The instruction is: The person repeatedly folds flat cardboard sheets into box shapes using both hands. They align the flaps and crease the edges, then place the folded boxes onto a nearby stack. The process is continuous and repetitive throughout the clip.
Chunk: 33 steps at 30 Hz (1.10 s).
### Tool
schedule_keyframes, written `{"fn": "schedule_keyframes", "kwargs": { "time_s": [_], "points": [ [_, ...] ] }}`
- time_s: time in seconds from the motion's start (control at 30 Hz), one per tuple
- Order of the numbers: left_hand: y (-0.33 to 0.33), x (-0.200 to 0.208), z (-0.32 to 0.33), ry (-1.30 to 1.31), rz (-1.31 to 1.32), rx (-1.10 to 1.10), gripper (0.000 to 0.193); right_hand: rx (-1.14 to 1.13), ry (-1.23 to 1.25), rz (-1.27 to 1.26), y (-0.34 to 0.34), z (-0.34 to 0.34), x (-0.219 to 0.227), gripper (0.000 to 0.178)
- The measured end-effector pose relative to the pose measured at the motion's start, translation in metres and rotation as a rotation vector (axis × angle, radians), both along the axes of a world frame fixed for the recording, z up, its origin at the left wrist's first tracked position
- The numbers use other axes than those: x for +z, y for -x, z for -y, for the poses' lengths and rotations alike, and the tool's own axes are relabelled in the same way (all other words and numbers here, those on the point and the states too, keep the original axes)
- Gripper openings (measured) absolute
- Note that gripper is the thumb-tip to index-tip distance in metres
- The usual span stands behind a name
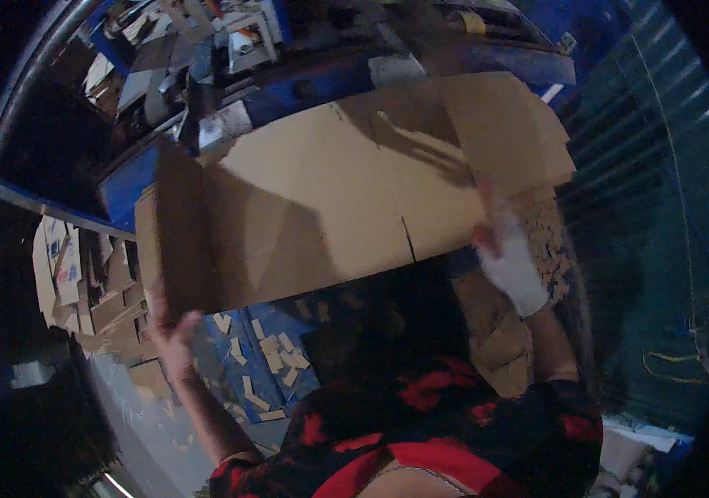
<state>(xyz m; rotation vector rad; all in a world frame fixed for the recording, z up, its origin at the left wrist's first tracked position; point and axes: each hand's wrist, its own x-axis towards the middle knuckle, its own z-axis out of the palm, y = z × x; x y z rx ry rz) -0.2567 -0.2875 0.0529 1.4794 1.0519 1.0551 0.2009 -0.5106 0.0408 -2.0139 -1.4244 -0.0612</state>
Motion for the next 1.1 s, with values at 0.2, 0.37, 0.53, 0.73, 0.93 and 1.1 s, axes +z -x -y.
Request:
{"fn": "schedule_keyframes", "kwargs": {
  "time_s": [0.2,0.37,0.53,0.73,0.93,1.1],
  "points": [
    [-0.098,-0.048,-0.027,-0.667,-0.697,-0.145,0.071,0.255,0.281,0.593,-0.006,-0.063,-0.014,0.062],
    [-0.14,-0.052,-0.092,-0.857,-0.661,-0.043,0.072,0.257,0.182,0.571,-0.049,-0.15,-0.027,0.056],
    [-0.174,-0.05,-0.151,-0.876,-0.572,-0.007,0.062,0.266,0.173,0.569,-0.076,-0.211,-0.019,0.056],
    [-0.228,-0.047,-0.266,-1.099,-0.979,0.042,0.057,0.185,0.143,0.795,-0.123,-0.325,-0.013,0.049],
    [-0.252,-0.027,-0.308,-0.753,-0.797,0.014,0.042,-0.012,0.165,0.655,-0.137,-0.38,0.008,0.036],
    [-0.134,-0.039,-0.188,-0.714,-0.989,0.04,0.038,-0.034,0.066,0.338,-0.143,-0.22,0.004,0.046]
  ]
}}
